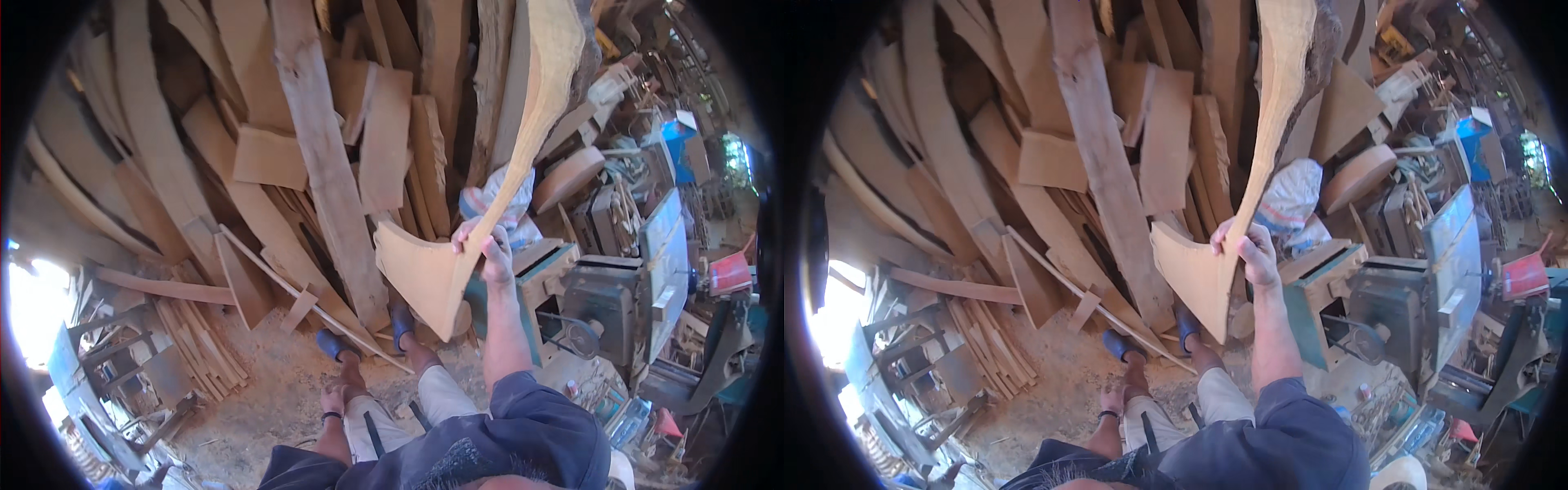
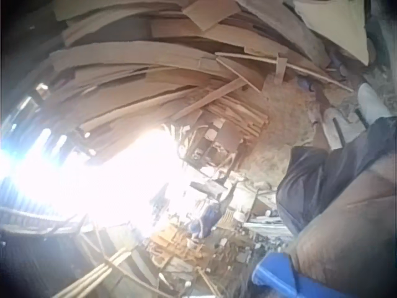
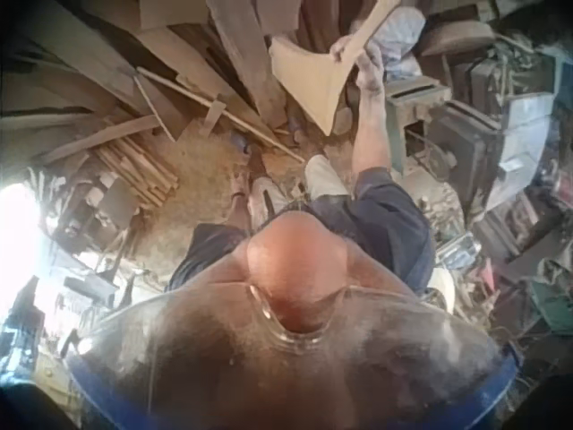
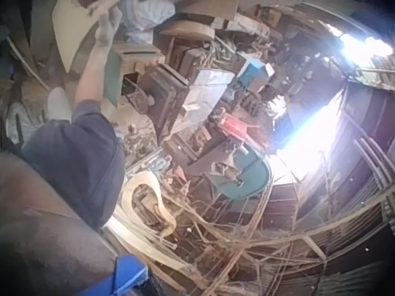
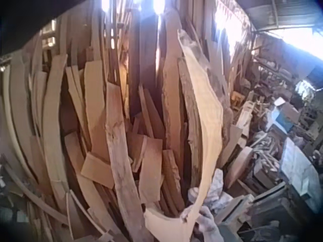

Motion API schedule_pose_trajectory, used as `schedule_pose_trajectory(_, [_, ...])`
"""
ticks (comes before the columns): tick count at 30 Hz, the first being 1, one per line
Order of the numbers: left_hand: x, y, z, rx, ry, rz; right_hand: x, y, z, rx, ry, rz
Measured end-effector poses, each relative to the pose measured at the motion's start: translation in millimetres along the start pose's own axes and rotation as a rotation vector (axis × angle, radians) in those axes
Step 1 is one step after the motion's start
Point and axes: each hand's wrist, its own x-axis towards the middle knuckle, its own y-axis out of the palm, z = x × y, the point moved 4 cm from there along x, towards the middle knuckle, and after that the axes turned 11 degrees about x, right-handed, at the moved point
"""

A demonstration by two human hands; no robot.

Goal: The person works on a large wooden structure by fitting a curved wooden piece into the ribbed frame, then walks to a pile of wood to select and bring another curved piece back to the structure.

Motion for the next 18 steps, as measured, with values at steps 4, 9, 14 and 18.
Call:
schedule_pose_trajectory(4, [0,-55,6,0.076,0.239,-0.059,8,44,61,-0.018,0.048,0.139])
schedule_pose_trajectory(9, [-64,-150,-55,-0.501,0.124,-0.316,4,131,85,-0.171,0.163,0.266])
schedule_pose_trajectory(14, [-167,-215,-101,-0.628,0.011,-0.309,-23,218,81,-0.359,0.181,0.409])
schedule_pose_trajectory(18, [-190,-206,-8,-0.634,-0.038,-0.343,-39,297,80,-0.455,0.155,0.555])
